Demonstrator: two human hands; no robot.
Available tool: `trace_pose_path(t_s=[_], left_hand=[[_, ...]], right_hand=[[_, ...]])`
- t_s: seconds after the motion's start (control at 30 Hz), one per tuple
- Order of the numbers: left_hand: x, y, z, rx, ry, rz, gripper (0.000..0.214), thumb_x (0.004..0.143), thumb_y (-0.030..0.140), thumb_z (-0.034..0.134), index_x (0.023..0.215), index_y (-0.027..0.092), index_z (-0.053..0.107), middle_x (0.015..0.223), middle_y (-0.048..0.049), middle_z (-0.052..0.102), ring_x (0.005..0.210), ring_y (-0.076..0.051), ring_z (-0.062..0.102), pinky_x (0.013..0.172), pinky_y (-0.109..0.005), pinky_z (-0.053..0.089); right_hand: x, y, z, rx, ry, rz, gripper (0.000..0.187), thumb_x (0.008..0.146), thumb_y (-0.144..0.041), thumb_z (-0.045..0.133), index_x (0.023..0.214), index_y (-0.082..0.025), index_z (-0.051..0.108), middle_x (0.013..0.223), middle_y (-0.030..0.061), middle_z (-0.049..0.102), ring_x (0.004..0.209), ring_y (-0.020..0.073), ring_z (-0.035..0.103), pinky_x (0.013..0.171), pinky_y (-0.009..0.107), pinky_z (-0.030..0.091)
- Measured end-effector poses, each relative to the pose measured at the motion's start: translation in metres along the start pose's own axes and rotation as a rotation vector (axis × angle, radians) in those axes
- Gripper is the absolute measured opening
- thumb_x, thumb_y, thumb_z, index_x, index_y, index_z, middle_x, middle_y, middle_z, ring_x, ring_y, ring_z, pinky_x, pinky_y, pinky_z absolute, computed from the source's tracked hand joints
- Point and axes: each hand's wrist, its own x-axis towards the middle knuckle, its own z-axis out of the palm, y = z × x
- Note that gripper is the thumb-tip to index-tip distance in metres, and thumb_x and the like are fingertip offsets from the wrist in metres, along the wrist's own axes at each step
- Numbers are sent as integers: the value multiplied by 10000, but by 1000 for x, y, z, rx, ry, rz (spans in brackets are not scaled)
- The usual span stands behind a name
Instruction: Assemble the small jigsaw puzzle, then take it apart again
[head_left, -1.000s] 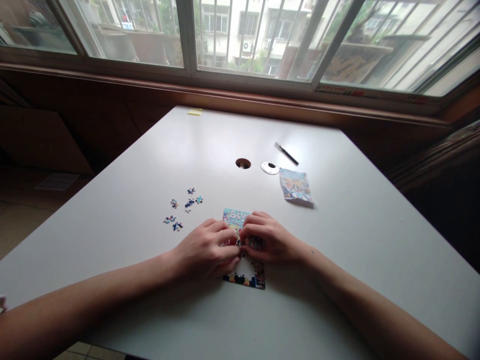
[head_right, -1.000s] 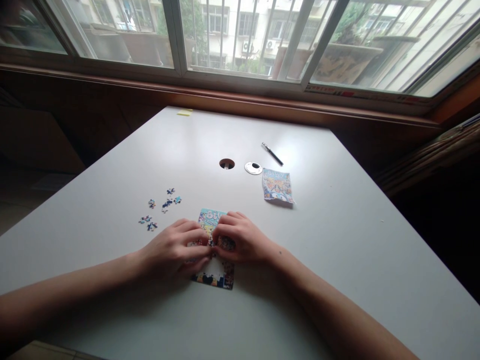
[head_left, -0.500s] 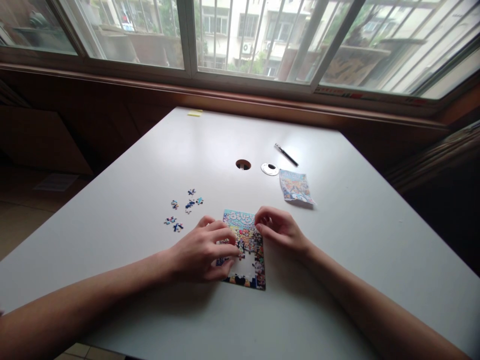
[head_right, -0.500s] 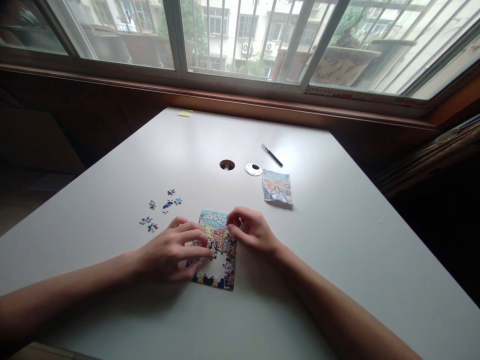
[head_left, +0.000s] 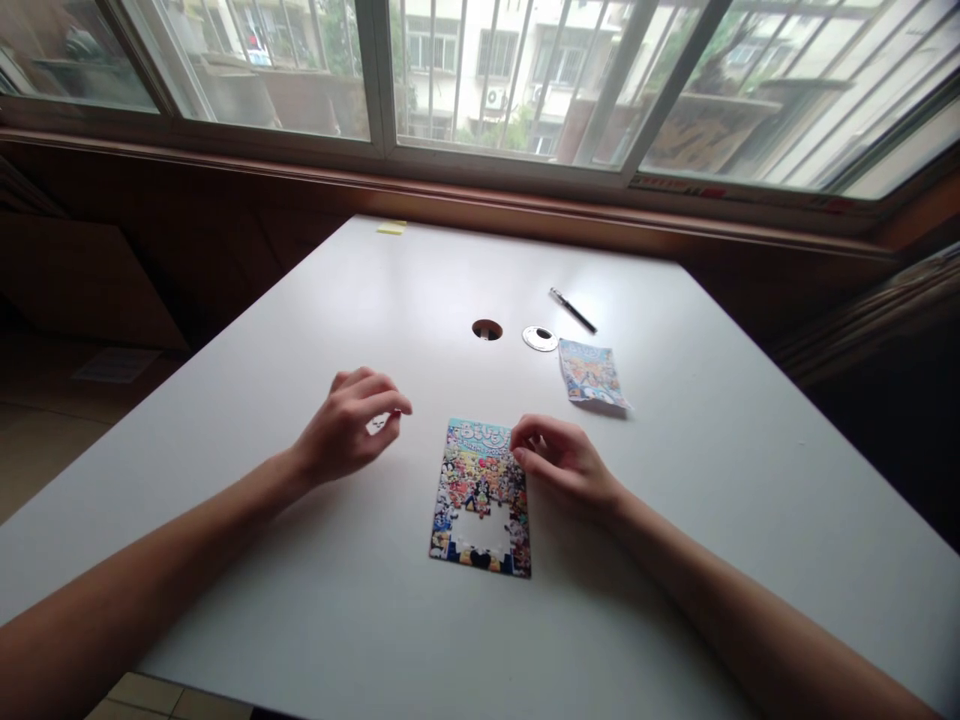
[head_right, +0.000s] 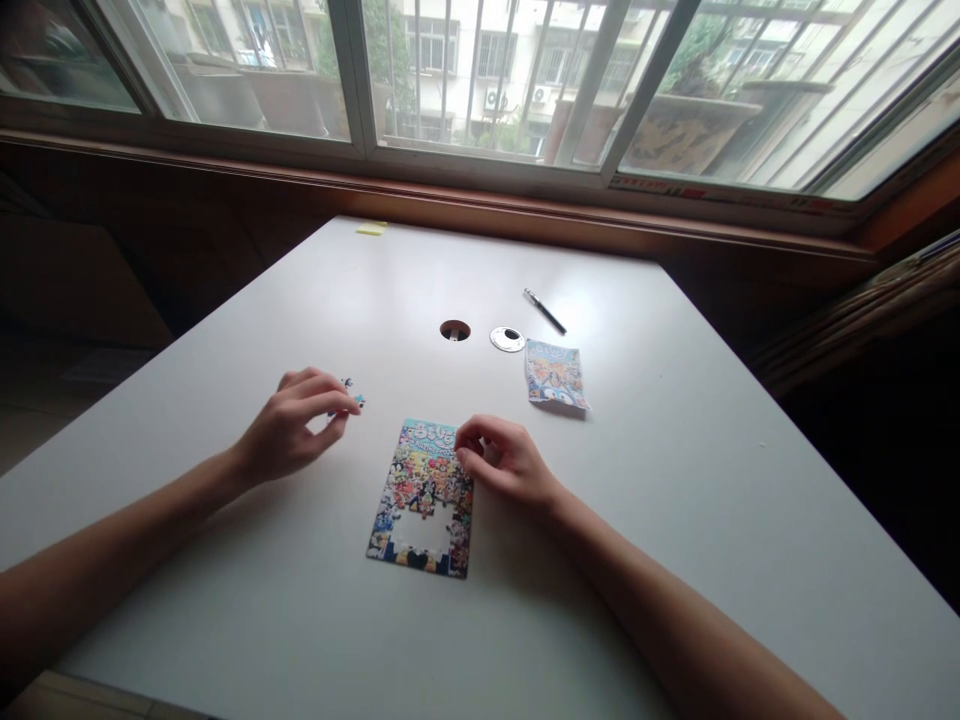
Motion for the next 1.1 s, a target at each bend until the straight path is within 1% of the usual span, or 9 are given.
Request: trace_pose_path(t_s=[0.1, 0.17, 0.37, 0.47, 0.57, 0.73, 0.83, 0.97, 1.1], left_hand=[[1, -23, -9, 90, 27, -89, 144, 876, 153, 551, 860, 206, 684, 891, -33, 681, 891, -203, 573, 866, -378, 391], [1, -33, -14, 150, 13, -118, 148, 869, 166, 557, 864, 209, 698, 916, -37, 689, 910, -216, 572, 873, -387, 393], [-1, -48, -18, 200, -108, -185, 181, 868, 205, 547, 917, 232, 720, 994, -42, 707, 974, -247, 583, 867, -408, 398], [-2, -52, -19, 219, -149, -196, 169, 868, 234, 557, 904, 238, 722, 993, -46, 719, 988, -264, 585, 874, -424, 397], [-2, -60, -25, 232, -178, -207, 179, 873, 233, 549, 867, 239, 728, 980, -41, 723, 966, -261, 592, 875, -425, 404], [-1, -79, -44, 58, -350, -99, 192, 877, 294, 578, 918, 264, 763, 969, -30, 722, 914, -219, 623, 844, -356, 461], [0, -81, -50, -30, -406, -78, 215, 880, 332, 586, 969, 275, 773, 981, -34, 729, 881, -198, 654, 833, -324, 491], [0, -75, -50, -41, -478, -53, 248, 891, 352, 568, 1018, 280, 768, 1009, -41, 724, 859, -188, 668, 809, -304, 518], [-1, -78, -49, -63, -504, -68, 250, 914, 374, 550, 921, 251, 768, 990, -49, 712, 853, -180, 664, 779, -274, 520]], right_hand=[[-2, 2, -1, -2, -4, 7, 61, 882, -230, 587, 868, -180, 620, 713, -3, 553, 649, 131, 469, 600, 279, 391], [-3, 3, -1, 4, -2, 13, 64, 884, -235, 586, 872, -181, 620, 713, -3, 553, 646, 130, 466, 595, 278, 389], [-3, 2, -1, 20, -4, 49, 92, 889, -266, 585, 890, -182, 623, 725, 8, 564, 655, 140, 485, 589, 279, 410], [-3, 1, 0, 25, 4, 52, 92, 889, -270, 585, 888, -185, 619, 727, 9, 568, 662, 144, 498, 595, 282, 418], [-4, 3, 0, 29, 8, 53, 85, 890, -266, 589, 891, -187, 619, 734, 10, 567, 669, 146, 497, 598, 285, 417], [-6, 6, 0, 56, -2, 74, 91, 897, -271, 594, 908, -186, 625, 749, 14, 570, 677, 147, 499, 602, 288, 420], [-6, 5, 0, 67, -4, 77, 98, 898, -280, 595, 908, -187, 623, 746, 13, 572, 668, 146, 499, 592, 286, 420], [-4, 2, 0, 68, 2, 79, 102, 898, -287, 593, 897, -188, 620, 732, 13, 567, 658, 145, 493, 582, 287, 416], [-4, 2, 0, 58, 8, 79, 87, 895, -269, 591, 885, -188, 620, 721, 8, 558, 652, 142, 487, 582, 284, 410]])
